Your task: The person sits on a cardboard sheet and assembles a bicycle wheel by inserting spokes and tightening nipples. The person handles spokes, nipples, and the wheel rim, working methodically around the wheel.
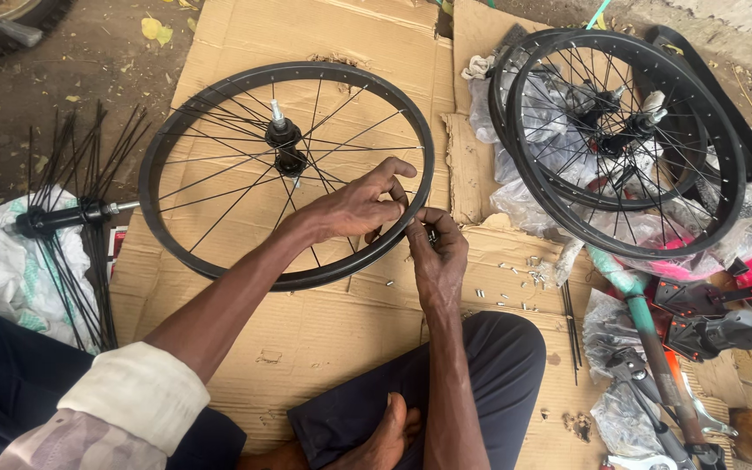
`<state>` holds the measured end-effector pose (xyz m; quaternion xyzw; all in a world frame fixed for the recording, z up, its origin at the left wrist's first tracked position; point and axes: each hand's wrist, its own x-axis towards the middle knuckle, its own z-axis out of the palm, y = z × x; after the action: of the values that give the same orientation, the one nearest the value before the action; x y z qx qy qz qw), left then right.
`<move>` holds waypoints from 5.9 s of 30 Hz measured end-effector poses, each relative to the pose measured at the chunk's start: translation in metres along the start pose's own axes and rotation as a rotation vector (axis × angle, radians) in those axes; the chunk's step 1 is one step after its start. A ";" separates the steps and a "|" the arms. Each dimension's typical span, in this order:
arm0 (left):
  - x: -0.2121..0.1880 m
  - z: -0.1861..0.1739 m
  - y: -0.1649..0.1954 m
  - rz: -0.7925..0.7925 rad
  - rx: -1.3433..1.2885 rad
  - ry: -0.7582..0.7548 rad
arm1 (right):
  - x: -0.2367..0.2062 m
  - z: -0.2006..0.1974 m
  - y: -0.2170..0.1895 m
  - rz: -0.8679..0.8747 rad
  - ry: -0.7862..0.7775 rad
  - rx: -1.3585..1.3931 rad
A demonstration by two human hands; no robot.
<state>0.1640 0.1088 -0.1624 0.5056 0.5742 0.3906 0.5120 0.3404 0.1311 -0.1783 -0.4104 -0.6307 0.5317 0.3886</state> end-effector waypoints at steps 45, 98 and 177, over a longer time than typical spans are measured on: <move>0.042 0.031 -0.032 0.404 0.675 0.380 | -0.007 -0.017 0.022 0.456 0.008 0.504; 0.000 0.008 -0.018 0.045 0.367 0.027 | -0.021 -0.002 0.004 -0.079 0.192 -0.167; 0.006 0.002 -0.006 -0.079 0.061 -0.133 | -0.015 -0.004 0.019 0.015 0.024 -0.122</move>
<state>0.1654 0.1138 -0.1694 0.5227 0.5700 0.3180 0.5485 0.3515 0.1199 -0.1977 -0.4445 -0.6540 0.4902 0.3666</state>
